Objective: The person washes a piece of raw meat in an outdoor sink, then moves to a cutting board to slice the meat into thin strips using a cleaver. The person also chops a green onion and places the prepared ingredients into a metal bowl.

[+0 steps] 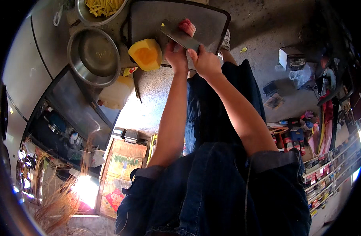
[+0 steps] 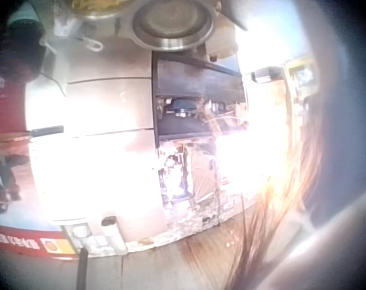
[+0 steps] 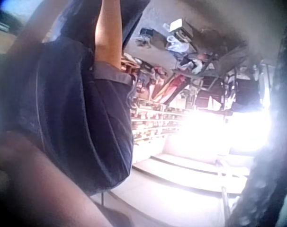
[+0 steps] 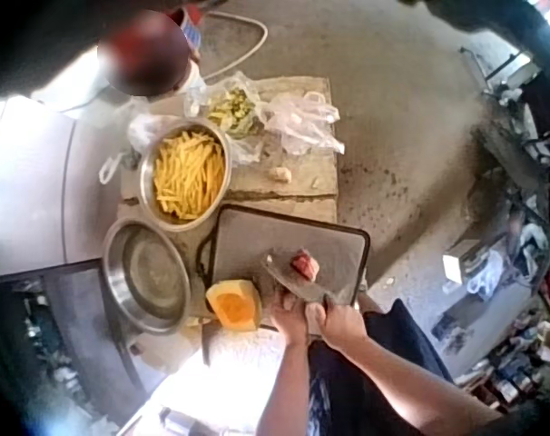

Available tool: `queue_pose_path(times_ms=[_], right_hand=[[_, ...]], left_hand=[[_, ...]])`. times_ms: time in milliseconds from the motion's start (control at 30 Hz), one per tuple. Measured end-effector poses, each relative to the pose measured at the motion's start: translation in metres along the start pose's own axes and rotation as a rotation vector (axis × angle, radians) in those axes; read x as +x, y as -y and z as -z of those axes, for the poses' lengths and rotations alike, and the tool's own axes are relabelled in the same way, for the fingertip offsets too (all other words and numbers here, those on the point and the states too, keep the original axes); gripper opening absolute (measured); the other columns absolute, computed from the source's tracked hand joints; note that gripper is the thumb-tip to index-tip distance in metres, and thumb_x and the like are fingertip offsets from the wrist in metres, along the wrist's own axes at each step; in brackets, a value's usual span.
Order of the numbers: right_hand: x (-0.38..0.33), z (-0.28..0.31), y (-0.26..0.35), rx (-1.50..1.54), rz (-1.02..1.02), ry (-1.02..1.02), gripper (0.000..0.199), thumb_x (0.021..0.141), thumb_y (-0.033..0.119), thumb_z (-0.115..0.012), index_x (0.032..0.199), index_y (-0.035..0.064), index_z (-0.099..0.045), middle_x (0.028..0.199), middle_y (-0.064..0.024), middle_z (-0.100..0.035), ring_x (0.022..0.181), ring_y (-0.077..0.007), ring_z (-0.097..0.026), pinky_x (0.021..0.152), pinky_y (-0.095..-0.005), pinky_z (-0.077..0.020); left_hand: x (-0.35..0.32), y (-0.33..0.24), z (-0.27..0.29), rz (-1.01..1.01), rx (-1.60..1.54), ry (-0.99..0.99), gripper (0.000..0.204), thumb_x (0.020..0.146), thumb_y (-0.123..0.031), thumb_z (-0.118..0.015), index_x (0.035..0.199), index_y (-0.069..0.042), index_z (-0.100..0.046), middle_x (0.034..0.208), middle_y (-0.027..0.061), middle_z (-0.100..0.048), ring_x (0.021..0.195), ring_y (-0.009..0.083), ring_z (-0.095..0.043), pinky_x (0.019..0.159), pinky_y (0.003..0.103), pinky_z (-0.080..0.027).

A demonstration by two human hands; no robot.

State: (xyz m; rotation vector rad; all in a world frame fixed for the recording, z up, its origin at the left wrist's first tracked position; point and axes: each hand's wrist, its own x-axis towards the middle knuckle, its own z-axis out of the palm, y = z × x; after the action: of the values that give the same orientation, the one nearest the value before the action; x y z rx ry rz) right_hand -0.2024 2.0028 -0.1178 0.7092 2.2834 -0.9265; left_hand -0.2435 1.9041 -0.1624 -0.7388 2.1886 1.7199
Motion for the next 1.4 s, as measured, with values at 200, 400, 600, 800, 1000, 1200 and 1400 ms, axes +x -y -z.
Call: queue_pose_path(times_ms=[200,400,600,800,1000,1200,1400], right_hand=[[0.000,-0.002,-0.001,0.013,0.004,-0.010,0.067,0.094,0.062,-0.030,0.110,0.0013,-0.055,0.079,-0.0271,-0.065,0.080,-0.0452,-0.063,0.070,-0.0536,-0.0501],[-0.002,-0.003,0.001,0.054,0.007,-0.023,0.070,0.094,0.062,-0.029,0.110,-0.0004,-0.057,0.083,-0.0276,-0.065,0.083,-0.0455,-0.063,0.072,-0.0527,-0.0495],[0.001,0.018,-0.009,0.123,0.105,0.013,0.063,0.097,0.055,-0.026,0.103,0.0029,-0.061,0.084,-0.0261,-0.065,0.084,-0.0454,-0.061,0.073,-0.0529,-0.0477],[-0.046,0.044,-0.002,0.014,0.146,0.005,0.053,0.098,0.049,-0.030,0.112,0.0063,-0.057,0.079,-0.0246,-0.065,0.077,-0.0433,-0.063,0.070,-0.0517,-0.0493],[-0.061,0.060,0.003,-0.041,-0.014,0.157,0.054,0.100,0.043,-0.030,0.125,0.0026,-0.054,0.083,-0.0244,-0.065,0.081,-0.0417,-0.063,0.072,-0.0496,-0.0490],[-0.060,0.060,0.004,-0.100,-0.040,0.172,0.054,0.100,0.045,-0.030,0.128,0.0036,-0.052,0.082,-0.0237,-0.066,0.079,-0.0413,-0.064,0.070,-0.0502,-0.0497],[-0.050,0.052,0.011,-0.197,-0.074,0.175,0.055,0.099,0.047,-0.032,0.126,0.0041,-0.052,0.081,-0.0233,-0.066,0.076,-0.0417,-0.064,0.066,-0.0515,-0.0507]], left_hand=[[-0.014,-0.021,-0.004,0.051,-0.115,-0.022,0.048,0.073,-0.003,-0.073,0.119,0.001,-0.060,0.095,0.0053,-0.062,0.089,0.0150,-0.057,0.084,0.028,-0.047],[-0.024,0.020,0.002,0.048,0.075,0.090,0.032,0.076,-0.006,-0.070,0.107,-0.002,-0.063,0.093,0.0049,-0.063,0.088,0.0140,-0.058,0.081,0.028,-0.047],[-0.028,0.016,-0.006,0.069,-0.026,-0.001,0.022,0.082,-0.013,-0.067,0.100,0.000,-0.066,0.091,0.0071,-0.067,0.087,0.0180,-0.060,0.082,0.030,-0.046],[0.010,0.012,-0.009,-0.040,-0.062,-0.157,0.032,0.081,-0.020,-0.069,0.104,0.002,-0.066,0.093,0.0094,-0.069,0.087,0.0188,-0.061,0.082,0.033,-0.046],[0.006,0.009,-0.010,0.005,-0.021,-0.142,0.031,0.081,-0.021,-0.068,0.101,0.003,-0.066,0.090,0.0106,-0.069,0.083,0.0165,-0.061,0.076,0.032,-0.048],[0.001,-0.004,-0.011,-0.090,0.094,-0.133,0.026,0.079,-0.017,-0.070,0.095,0.004,-0.066,0.086,0.0109,-0.069,0.079,0.0160,-0.060,0.073,0.032,-0.048],[0.000,-0.004,-0.011,-0.060,0.102,-0.148,0.028,0.077,-0.017,-0.072,0.094,0.004,-0.066,0.084,0.0092,-0.070,0.077,0.0154,-0.061,0.072,0.032,-0.048]])
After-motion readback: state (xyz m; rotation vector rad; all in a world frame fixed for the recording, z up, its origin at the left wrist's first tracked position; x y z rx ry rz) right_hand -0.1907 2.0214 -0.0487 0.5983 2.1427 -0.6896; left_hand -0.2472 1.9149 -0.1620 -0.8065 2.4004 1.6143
